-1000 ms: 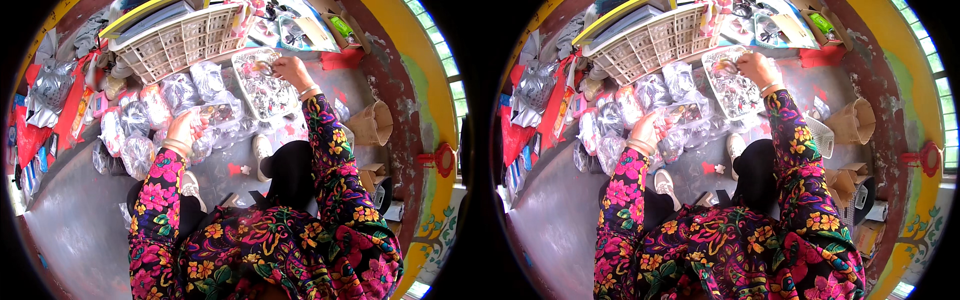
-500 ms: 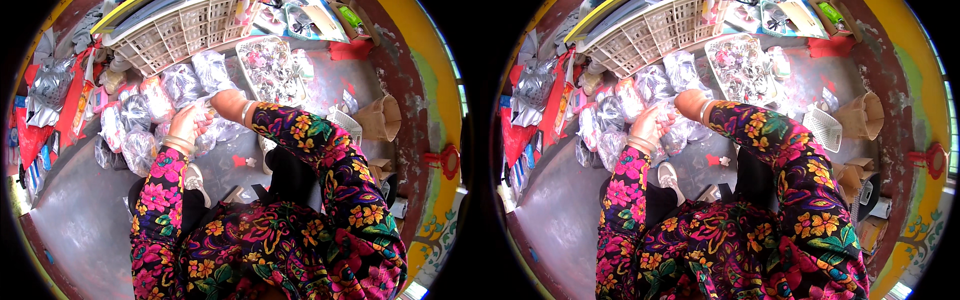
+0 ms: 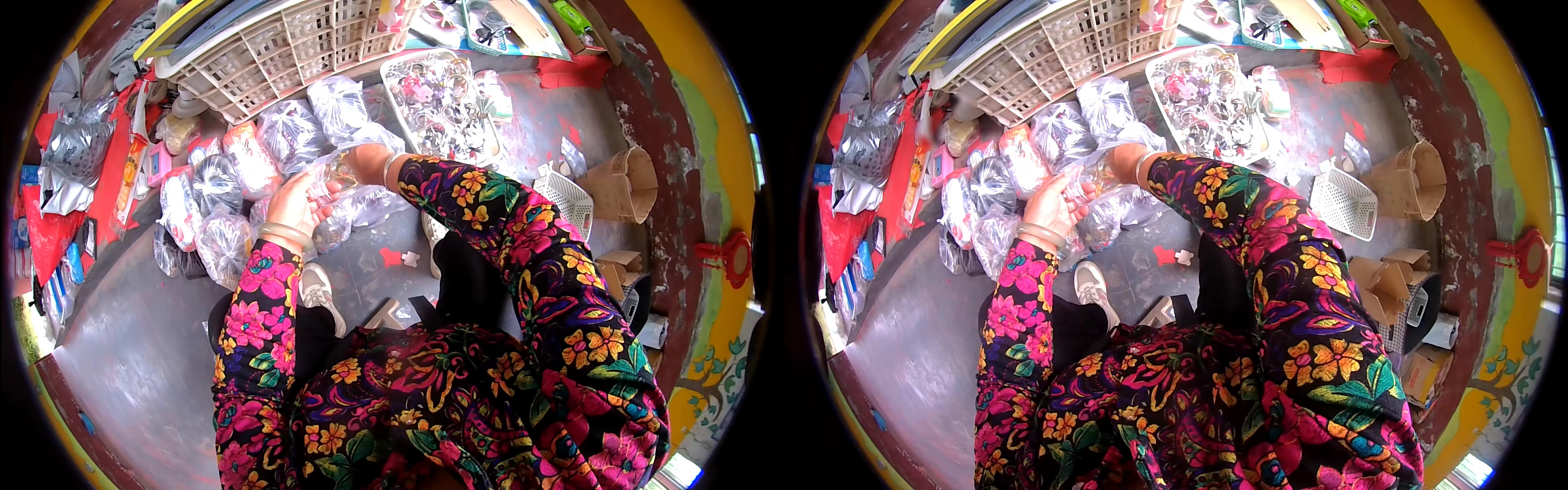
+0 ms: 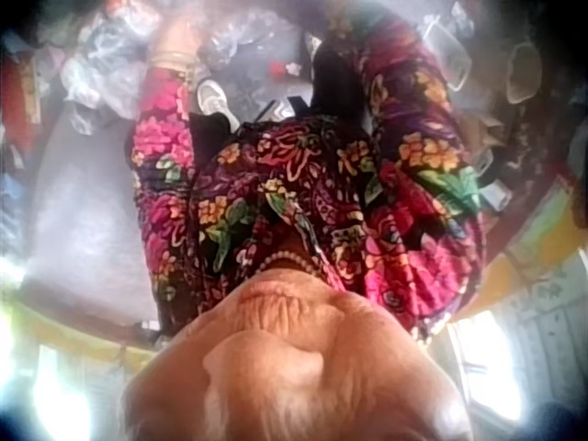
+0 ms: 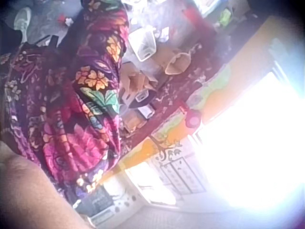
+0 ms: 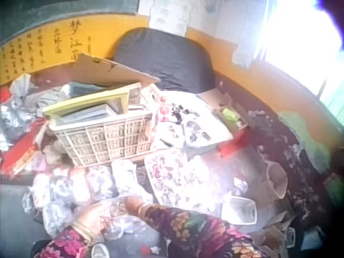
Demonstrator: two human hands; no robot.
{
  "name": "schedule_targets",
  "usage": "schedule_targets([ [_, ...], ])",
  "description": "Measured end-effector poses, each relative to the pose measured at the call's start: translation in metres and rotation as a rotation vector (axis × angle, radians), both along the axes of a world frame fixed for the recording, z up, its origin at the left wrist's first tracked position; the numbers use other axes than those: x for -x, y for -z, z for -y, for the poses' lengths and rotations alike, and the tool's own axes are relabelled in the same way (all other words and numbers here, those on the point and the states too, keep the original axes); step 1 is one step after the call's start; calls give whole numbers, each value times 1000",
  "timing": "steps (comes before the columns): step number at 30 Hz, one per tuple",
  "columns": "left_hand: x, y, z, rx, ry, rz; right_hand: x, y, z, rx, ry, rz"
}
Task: The person sits on the floor and sorts small items from a large pile of plastic-wrapped packages into a white plastic basket. They pick up individual packages, open them, and transfer the contents into the basket.
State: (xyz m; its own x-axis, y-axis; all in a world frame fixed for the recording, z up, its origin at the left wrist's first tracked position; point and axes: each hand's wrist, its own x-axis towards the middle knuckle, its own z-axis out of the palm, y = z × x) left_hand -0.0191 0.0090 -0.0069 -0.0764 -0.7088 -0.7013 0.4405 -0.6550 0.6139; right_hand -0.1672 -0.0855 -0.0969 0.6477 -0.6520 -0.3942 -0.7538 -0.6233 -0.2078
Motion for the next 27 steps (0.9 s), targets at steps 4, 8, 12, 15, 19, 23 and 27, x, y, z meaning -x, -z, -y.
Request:
schedule_targets([
  [4, 3, 3, 3, 42, 4, -60, 7, 14, -12, -112, -290, -108],
  [8, 4, 4, 5, 39, 19, -119, 13, -11, -2, -104, -203, -10],
  [12, -2, 1, -2, 37, -11, -113, 50, -73, 42, -373, 161, 535],
  [15, -2, -2, -2, 33, -1, -111, 134, -67, 84, 157, 586, 740],
  [19, 1, 2, -1, 67, 28, -143, 245, -17, 100, 561, 1019, 301],
  [23, 6, 4, 0, 87, 38, -130, 284, 10, 106, 326, 1190, 209],
  [27, 4, 6, 2, 83, 18, -95, 276, 13, 103, 356, 1044, 268],
])
